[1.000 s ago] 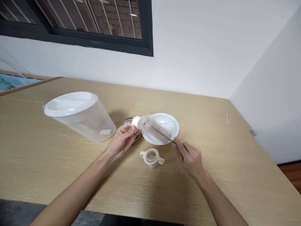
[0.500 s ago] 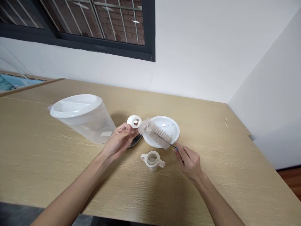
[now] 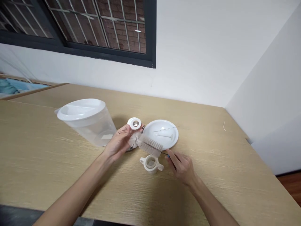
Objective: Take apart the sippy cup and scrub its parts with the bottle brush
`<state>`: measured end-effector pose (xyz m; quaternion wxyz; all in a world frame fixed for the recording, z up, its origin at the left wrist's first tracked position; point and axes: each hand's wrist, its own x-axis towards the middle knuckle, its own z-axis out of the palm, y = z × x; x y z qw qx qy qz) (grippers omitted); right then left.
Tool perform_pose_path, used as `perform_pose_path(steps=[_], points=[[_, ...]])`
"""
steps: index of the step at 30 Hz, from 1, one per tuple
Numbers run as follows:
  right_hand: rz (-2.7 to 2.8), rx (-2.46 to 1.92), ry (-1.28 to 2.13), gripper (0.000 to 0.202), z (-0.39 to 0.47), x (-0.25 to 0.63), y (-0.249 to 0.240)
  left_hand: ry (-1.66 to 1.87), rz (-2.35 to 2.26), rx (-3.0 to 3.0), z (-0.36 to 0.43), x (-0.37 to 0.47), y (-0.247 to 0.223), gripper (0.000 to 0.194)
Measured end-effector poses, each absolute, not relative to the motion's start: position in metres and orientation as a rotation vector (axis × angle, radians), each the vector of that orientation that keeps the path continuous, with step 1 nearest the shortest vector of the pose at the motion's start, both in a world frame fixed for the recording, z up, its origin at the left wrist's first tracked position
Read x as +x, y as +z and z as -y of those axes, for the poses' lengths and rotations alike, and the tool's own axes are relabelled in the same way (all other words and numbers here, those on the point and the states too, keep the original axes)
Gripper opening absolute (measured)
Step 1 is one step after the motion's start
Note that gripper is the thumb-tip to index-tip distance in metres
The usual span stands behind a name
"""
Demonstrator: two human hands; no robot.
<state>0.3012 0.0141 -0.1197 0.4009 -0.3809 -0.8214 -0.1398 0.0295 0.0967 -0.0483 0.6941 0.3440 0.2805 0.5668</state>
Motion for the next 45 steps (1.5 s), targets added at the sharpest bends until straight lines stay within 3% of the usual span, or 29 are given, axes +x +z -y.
perform_pose_path(steps=[12, 25, 45], points=[[2.058, -0.957, -0.316, 0.025, -0.015, 0.301, -0.120, 1.228, -0.636, 0.737, -0.098, 0.035, -0.053, 0.051], [1.994, -0.952, -0.357, 0.033, -0.017, 0.306, -0.119, 1.261, -0.591, 0.837, -0.096, 0.038, -0.057, 0.036], [1.851, -1.071, -0.376, 0.029, -0.020, 0.328, -0.112, 1.186, -0.709, 1.095, -0.095, 0.031, -0.061, 0.035]])
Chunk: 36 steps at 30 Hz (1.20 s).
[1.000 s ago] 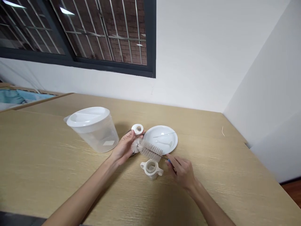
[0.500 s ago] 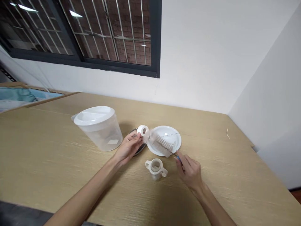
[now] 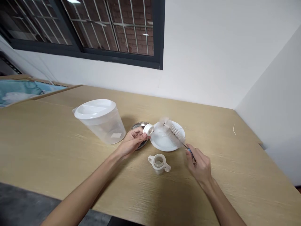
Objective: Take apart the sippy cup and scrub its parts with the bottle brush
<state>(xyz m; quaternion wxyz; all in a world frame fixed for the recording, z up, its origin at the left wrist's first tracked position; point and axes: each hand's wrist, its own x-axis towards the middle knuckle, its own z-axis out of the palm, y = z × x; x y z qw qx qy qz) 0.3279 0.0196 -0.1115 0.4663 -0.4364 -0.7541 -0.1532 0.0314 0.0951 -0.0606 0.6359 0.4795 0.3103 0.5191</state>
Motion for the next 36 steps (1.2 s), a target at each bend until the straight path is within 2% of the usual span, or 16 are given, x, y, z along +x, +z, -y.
perform_pose_path(steps=[8, 14, 24, 28, 36], points=[[1.925, -1.080, -0.428, 0.030, -0.017, 0.329, -0.108, 1.154, -0.628, 1.158, -0.099, 0.035, -0.072, 0.043], [1.970, -1.014, -0.423, 0.028, -0.019, 0.335, -0.110, 1.083, -0.717, 1.218, -0.095, 0.032, -0.072, 0.061], [1.856, -1.078, -0.522, 0.028, -0.022, 0.342, -0.113, 1.083, -0.704, 1.268, -0.094, 0.026, -0.062, 0.040], [2.007, -1.065, -0.432, 0.031, -0.023, 0.340, -0.116, 1.069, -0.695, 1.284, -0.095, 0.029, -0.068, 0.041], [1.864, -1.098, -0.528, 0.020, -0.024, 0.352, -0.126, 1.017, -0.763, 1.368, -0.090, 0.040, -0.079, 0.048]])
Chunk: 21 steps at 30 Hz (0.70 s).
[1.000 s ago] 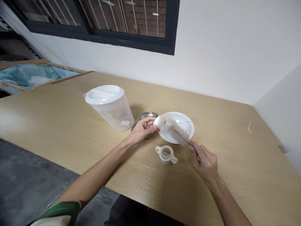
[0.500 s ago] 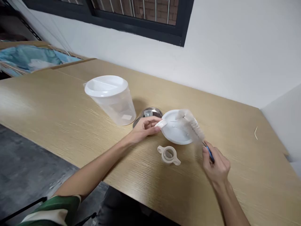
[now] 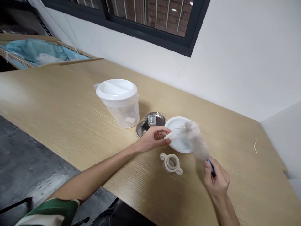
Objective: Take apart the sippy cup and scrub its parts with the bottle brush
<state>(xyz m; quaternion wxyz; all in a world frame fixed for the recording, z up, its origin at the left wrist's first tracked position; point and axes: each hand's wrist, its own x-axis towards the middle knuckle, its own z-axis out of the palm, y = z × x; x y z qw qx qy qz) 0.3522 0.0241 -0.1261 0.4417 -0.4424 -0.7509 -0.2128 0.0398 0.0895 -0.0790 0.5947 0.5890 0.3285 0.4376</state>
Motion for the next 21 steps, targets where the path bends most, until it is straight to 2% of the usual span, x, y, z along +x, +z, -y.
perform_pose_path(steps=[3, 6, 8, 12, 17, 21], points=[[2.037, -1.007, -0.493, 0.023, -0.024, 0.349, -0.125, 1.058, -0.763, 1.380, -0.088, 0.038, -0.075, 0.048], [1.979, -1.081, -0.538, 0.025, -0.027, 0.348, -0.115, 1.191, -0.782, 1.499, -0.090, 0.026, -0.065, 0.043], [1.847, -1.169, -0.594, 0.024, -0.028, 0.351, -0.108, 1.357, -0.920, 1.677, -0.095, 0.013, -0.058, 0.040], [1.693, -1.221, -0.647, 0.023, -0.026, 0.355, -0.102, 1.497, -1.295, 1.988, -0.111, -0.009, -0.055, 0.051], [1.736, -1.173, -0.677, 0.024, -0.024, 0.349, -0.102, 1.028, -1.543, 2.290, -0.124, -0.016, -0.071, 0.039], [1.729, -1.177, -0.662, 0.021, -0.026, 0.349, -0.105, 0.590, -1.635, 2.356, -0.130, -0.016, -0.084, 0.041]])
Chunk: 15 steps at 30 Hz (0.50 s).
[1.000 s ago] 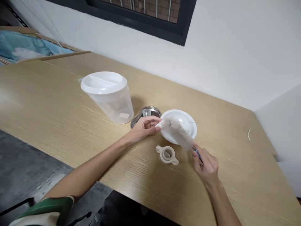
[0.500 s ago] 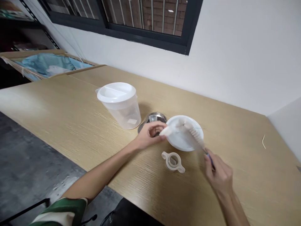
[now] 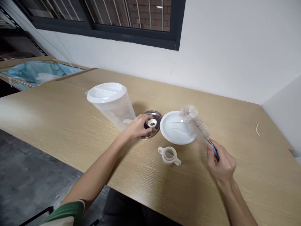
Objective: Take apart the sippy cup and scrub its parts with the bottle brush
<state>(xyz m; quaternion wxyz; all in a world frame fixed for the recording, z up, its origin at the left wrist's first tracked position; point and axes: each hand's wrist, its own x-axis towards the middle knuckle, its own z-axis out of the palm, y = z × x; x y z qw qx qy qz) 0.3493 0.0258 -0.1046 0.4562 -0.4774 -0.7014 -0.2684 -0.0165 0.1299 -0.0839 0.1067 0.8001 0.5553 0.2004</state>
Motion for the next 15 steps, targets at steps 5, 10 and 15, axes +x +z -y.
perform_pose_path(steps=[5, 10, 15], points=[[1.725, -1.256, -0.622, 0.016, -0.0256, 0.3551, -0.1077, 0.447, -1.659, 2.303, -0.1357, -0.0195, -0.0914, 0.036], [1.706, -1.392, -0.556, 0.027, -0.0237, 0.3562, -0.1066, 0.393, -1.626, 2.325, -0.1371, -0.0167, -0.0948, 0.028], [1.681, -1.465, -0.481, 0.036, -0.0265, 0.3592, -0.1066, 0.366, -1.542, 2.283, -0.1384, -0.0172, -0.0947, 0.020]])
